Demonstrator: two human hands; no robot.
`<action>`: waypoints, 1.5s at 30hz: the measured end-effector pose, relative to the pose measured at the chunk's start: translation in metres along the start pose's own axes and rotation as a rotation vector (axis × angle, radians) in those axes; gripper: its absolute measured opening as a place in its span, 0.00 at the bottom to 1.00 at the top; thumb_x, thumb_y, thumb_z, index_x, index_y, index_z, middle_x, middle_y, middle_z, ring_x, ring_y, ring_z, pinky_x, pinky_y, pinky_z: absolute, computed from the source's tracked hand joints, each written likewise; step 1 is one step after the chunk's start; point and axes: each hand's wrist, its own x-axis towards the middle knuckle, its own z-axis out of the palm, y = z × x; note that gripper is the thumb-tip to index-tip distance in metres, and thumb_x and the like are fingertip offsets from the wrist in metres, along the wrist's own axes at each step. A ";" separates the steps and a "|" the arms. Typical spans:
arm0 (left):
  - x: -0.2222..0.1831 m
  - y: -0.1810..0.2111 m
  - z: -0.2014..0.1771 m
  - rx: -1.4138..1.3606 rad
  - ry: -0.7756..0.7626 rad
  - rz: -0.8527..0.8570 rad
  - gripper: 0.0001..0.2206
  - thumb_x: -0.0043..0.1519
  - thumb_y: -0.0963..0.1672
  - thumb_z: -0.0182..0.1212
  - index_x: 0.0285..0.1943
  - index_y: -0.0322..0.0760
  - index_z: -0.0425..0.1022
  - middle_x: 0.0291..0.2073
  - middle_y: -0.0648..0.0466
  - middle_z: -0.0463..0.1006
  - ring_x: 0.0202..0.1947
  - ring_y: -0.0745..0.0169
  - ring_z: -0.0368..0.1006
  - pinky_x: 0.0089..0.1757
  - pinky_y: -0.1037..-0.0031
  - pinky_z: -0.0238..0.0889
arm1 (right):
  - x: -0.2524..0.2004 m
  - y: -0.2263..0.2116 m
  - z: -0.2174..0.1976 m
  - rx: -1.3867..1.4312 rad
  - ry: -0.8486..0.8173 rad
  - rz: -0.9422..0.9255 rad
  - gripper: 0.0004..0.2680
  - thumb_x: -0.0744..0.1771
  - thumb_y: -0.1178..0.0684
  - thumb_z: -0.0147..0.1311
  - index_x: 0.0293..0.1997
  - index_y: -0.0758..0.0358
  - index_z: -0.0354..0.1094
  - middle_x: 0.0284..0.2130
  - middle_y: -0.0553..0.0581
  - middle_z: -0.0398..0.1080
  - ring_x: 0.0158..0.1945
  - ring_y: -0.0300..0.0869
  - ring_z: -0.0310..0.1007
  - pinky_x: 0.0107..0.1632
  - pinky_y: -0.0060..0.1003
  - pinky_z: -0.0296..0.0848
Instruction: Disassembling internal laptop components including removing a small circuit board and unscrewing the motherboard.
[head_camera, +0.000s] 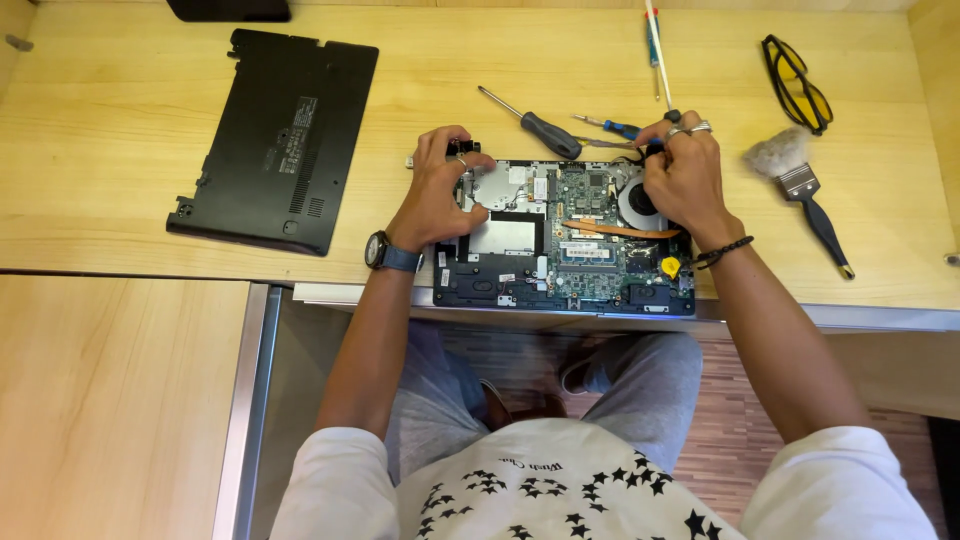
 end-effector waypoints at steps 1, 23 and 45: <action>0.003 0.004 0.001 0.063 -0.010 0.031 0.25 0.41 0.45 0.67 0.52 0.48 0.80 0.55 0.50 0.60 0.62 0.44 0.52 0.65 0.50 0.42 | -0.001 -0.003 -0.006 0.040 0.013 -0.010 0.13 0.63 0.68 0.51 0.47 0.55 0.75 0.35 0.55 0.59 0.33 0.55 0.70 0.43 0.48 0.71; 0.045 0.019 0.020 -0.087 -0.212 0.159 0.16 0.51 0.44 0.75 0.47 0.40 0.78 0.49 0.55 0.77 0.53 0.53 0.71 0.52 0.63 0.66 | 0.052 -0.135 -0.032 0.868 0.050 -0.130 0.10 0.77 0.49 0.38 0.53 0.66 0.59 0.37 0.64 0.71 0.26 0.39 0.67 0.27 0.28 0.64; 0.041 0.029 0.009 -0.237 -0.148 0.012 0.08 0.52 0.37 0.54 0.29 0.38 0.79 0.45 0.54 0.75 0.46 0.59 0.75 0.48 0.68 0.71 | 0.055 -0.108 0.005 0.953 0.459 -0.071 0.07 0.76 0.50 0.35 0.47 0.58 0.59 0.27 0.56 0.66 0.19 0.36 0.54 0.24 0.30 0.56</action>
